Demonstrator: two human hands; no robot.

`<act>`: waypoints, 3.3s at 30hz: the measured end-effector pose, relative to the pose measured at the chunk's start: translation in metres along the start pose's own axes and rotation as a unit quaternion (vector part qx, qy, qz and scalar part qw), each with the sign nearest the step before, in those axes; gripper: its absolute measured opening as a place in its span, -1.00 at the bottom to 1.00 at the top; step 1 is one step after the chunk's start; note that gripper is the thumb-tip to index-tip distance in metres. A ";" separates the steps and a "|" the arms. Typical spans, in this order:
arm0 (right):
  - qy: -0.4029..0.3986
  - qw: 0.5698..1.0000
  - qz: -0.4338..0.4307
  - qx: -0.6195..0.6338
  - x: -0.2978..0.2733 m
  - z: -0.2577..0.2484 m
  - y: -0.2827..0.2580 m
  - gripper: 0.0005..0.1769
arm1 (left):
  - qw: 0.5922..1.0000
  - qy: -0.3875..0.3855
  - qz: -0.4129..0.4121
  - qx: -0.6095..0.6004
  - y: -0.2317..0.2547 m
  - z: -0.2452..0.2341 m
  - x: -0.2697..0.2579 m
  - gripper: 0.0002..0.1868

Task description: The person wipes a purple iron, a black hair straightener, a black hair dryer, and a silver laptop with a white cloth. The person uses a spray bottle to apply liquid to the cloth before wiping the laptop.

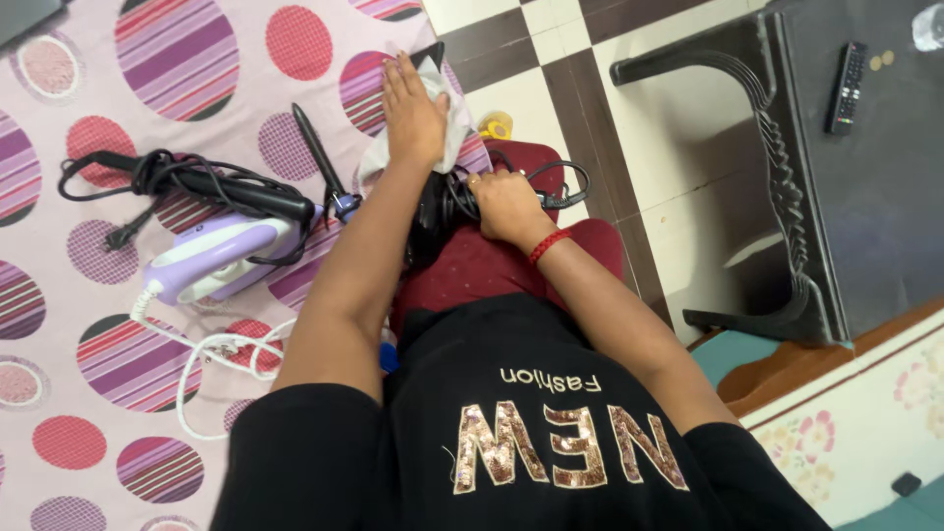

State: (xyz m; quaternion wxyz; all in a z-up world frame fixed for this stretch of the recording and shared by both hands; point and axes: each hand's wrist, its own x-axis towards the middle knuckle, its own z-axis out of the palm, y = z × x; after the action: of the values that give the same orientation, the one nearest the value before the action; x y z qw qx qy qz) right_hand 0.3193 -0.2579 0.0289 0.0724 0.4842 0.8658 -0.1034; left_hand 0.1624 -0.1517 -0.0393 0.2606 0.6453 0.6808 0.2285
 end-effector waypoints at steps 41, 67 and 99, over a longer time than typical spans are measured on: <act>0.022 0.996 0.050 0.069 -0.008 -0.011 0.000 -0.53 | 0.992 -0.059 0.028 -0.108 -0.033 -0.066 -0.165 -0.12; 0.239 0.686 0.044 0.686 -0.050 -0.207 0.010 -0.71 | 0.778 0.307 0.530 -0.138 0.258 -0.249 -0.070 -0.26; 0.464 0.567 -0.093 0.674 -0.088 -0.227 0.031 -0.15 | 0.891 0.032 0.378 -0.250 0.282 -0.198 -0.144 -0.24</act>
State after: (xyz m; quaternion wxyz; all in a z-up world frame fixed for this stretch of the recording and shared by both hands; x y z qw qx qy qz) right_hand 0.3859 -0.2575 0.2647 -0.6963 0.2908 0.5004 -0.4245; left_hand 0.2524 -0.2731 0.3028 0.2854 0.7595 0.3141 0.4930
